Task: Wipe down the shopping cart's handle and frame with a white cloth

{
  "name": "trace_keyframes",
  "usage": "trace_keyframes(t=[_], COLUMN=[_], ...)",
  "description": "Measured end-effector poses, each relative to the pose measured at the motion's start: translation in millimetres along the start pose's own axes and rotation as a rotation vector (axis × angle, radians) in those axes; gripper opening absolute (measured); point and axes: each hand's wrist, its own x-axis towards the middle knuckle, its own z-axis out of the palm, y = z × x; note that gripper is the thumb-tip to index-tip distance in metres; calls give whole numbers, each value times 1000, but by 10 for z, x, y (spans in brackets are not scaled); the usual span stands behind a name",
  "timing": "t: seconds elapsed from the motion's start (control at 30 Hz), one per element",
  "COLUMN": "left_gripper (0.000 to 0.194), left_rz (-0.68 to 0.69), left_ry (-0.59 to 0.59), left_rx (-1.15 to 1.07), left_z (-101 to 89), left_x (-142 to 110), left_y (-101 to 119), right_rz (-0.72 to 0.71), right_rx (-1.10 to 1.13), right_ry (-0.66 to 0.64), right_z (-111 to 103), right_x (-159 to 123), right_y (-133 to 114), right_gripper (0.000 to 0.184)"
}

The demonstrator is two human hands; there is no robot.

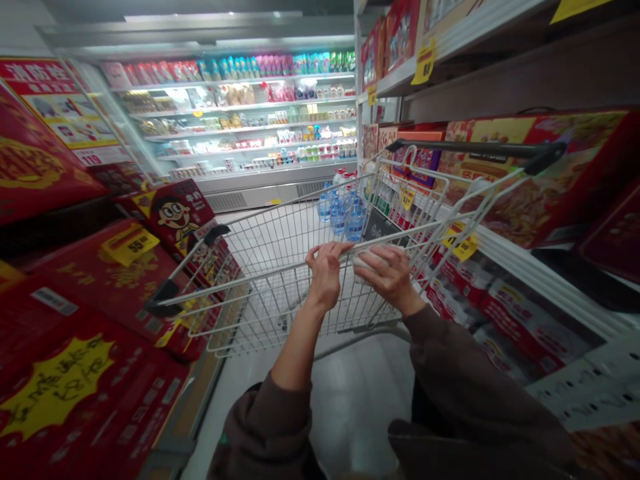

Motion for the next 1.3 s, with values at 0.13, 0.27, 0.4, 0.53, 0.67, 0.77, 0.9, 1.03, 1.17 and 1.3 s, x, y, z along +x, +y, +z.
trace_keyframes(t=[0.13, 0.27, 0.4, 0.53, 0.67, 0.77, 0.9, 1.03, 1.17, 1.3], left_gripper=[90, 88, 88, 85, 75, 66, 60, 65, 65, 66], left_rz=[1, 4, -44, -101, 22, 121, 118, 83, 97, 84], left_ry=[-55, -8, -1, -6, 8, -85, -129, -86, -104, -106], left_rx=[29, 19, -6, 26, 89, 125, 203, 149, 130, 128], left_z=[-70, -107, -151, -174, -36, 168, 403, 465, 440, 413], left_x=[-10, -18, -13, 78, 249, 320, 328, 354, 372, 354], left_y=[-48, -109, -126, -14, 217, 325, 289, 212, 183, 206], right_rz=[57, 115, 128, 123, 225, 199, 187, 262, 281, 276], right_rx=[92, 30, 106, 113, -46, -11, 13, -92, 21, 73], right_ry=[-144, -52, -143, -206, -77, -135, -210, -155, -191, -181], right_z=[-74, -146, -189, -276, -238, -209, -279, -270, -254, -367], right_x=[-48, -50, -105, -93, -81, -140, -168, -161, -232, -242], right_y=[9, 102, 113, 160, 229, 204, 256, 396, 412, 473], right_gripper=[14, 21, 27, 34, 39, 36, 38, 34, 35, 38])
